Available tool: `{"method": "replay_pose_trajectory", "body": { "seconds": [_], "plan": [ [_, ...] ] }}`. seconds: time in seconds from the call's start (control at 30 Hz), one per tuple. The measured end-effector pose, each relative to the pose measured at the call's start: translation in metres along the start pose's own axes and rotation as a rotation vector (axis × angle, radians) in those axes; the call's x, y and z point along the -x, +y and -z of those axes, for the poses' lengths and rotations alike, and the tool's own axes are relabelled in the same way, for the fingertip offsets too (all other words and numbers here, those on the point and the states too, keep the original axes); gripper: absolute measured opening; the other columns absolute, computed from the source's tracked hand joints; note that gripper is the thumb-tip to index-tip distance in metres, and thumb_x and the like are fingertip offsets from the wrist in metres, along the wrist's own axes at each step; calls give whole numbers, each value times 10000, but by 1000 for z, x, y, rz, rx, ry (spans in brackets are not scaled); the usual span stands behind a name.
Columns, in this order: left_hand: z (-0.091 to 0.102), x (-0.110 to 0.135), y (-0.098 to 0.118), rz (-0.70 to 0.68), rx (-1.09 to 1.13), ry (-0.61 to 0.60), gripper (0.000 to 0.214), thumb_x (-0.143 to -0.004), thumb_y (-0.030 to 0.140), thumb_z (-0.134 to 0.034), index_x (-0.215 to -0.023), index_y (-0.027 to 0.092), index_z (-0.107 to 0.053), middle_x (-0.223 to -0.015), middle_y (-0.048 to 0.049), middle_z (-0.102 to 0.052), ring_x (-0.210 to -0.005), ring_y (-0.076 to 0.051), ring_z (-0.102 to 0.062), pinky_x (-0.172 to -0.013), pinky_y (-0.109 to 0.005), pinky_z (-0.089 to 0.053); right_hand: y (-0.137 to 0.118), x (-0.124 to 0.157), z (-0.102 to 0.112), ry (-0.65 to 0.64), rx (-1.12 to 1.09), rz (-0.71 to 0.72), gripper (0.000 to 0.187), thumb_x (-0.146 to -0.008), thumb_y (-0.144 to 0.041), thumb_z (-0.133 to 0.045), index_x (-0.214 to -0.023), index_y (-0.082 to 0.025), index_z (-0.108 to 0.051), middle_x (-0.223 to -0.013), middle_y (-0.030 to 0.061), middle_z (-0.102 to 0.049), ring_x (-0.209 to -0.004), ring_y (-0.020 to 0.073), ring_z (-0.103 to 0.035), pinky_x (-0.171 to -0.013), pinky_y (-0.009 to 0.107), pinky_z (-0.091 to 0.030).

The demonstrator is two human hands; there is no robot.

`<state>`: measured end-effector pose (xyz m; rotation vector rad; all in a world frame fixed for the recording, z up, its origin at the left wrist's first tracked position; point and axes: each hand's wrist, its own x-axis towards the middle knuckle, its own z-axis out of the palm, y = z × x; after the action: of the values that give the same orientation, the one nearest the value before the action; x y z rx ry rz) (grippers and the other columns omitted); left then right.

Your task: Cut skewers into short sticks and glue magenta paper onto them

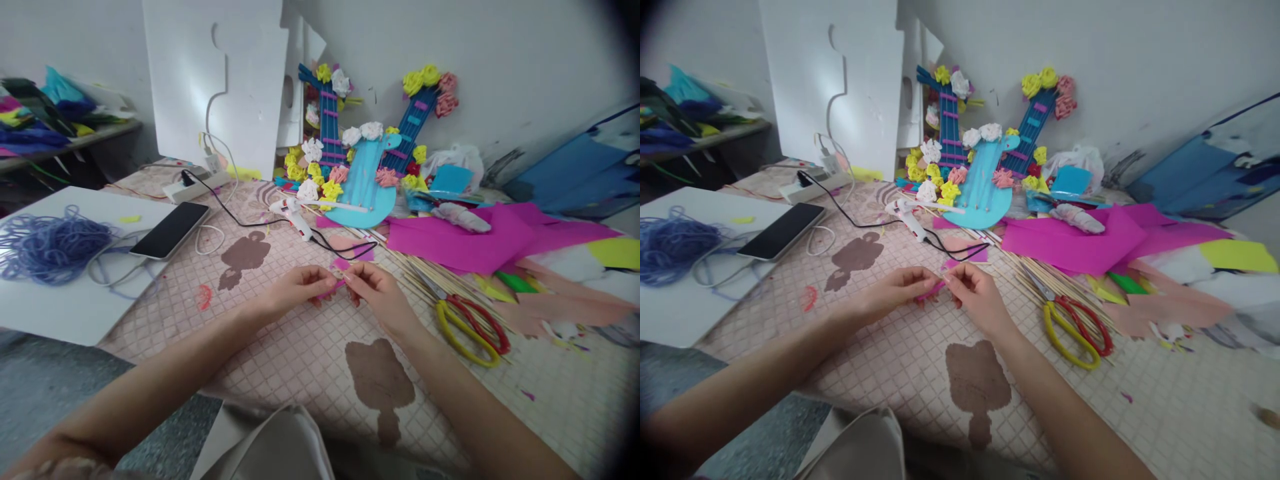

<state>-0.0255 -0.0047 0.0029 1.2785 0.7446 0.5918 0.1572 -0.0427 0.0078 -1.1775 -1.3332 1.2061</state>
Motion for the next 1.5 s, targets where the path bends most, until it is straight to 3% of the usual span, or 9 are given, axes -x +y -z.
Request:
{"method": "replay_pose_trajectory", "body": {
  "seconds": [0.17,0.27,0.4,0.73,0.87,1.03,1.2,1.37,1.5],
  "plan": [
    [-2,-3,3,-2,84,-13,291,-708,386,-729,-768,128,-610,-661,21,-539,-577,-65,-439,-553,-210,-331,-3,1,1,-24,-238,-75,297,-860,-474,-550,-853,-187,-626,-673,-15,-525,-563,94,-485,-475,221,-392],
    [-5,-4,6,35,163,-28,311,-706,410,-728,-743,128,-603,-653,21,-520,-583,-67,-435,-558,-213,-329,-4,1,6,-80,-308,-165,264,-780,-417,-666,-933,-205,-628,-711,-25,-532,-574,88,-480,-492,214,-396],
    [-10,-11,10,70,206,-102,335,-691,425,-745,-753,132,-594,-685,19,-519,-613,-71,-455,-581,-213,-354,-2,1,15,-34,-277,-168,243,-702,-347,-740,-857,-204,-620,-753,-31,-550,-576,82,-468,-509,215,-390],
    [-31,-43,20,-8,6,-125,363,-679,442,-746,-766,131,-582,-670,16,-561,-566,-65,-474,-536,-211,-338,-5,1,41,39,-217,-48,210,-758,-381,-697,-787,-199,-595,-640,-43,-543,-535,86,-467,-495,218,-377],
    [-36,-42,20,-37,-25,-111,337,-721,436,-715,-758,127,-586,-629,29,-532,-551,-60,-443,-515,-206,-311,1,4,43,33,-157,-29,221,-788,-409,-667,-794,-196,-608,-665,-31,-548,-537,87,-462,-497,224,-381],
    [-39,-39,17,-32,9,-92,325,-748,437,-689,-729,133,-574,-564,42,-491,-502,-55,-385,-477,-212,-247,2,7,41,38,-241,-23,310,-869,-495,-523,-869,-201,-623,-675,-7,-532,-558,108,-478,-482,234,-401],
    [-37,-37,11,-24,26,-122,317,-766,445,-671,-770,137,-598,-578,42,-469,-508,-60,-369,-471,-218,-226,2,10,39,69,-133,-48,216,-796,-415,-649,-816,-204,-605,-658,-26,-522,-553,100,-454,-491,220,-394],
    [-33,-35,6,18,87,-148,313,-785,437,-658,-841,130,-641,-612,36,-466,-517,-55,-342,-484,-220,-214,1,10,43,142,-130,-21,223,-842,-427,-582,-805,-208,-591,-690,-27,-525,-560,99,-471,-488,224,-390],
    [-33,-33,8,64,169,-117,317,-729,425,-717,-776,127,-620,-675,14,-508,-537,-51,-370,-503,-211,-244,-4,13,51,162,70,34,216,-856,-412,-577,-787,-207,-574,-583,-47,-478,-488,93,-412,-459,231,-335]
  ]
}}
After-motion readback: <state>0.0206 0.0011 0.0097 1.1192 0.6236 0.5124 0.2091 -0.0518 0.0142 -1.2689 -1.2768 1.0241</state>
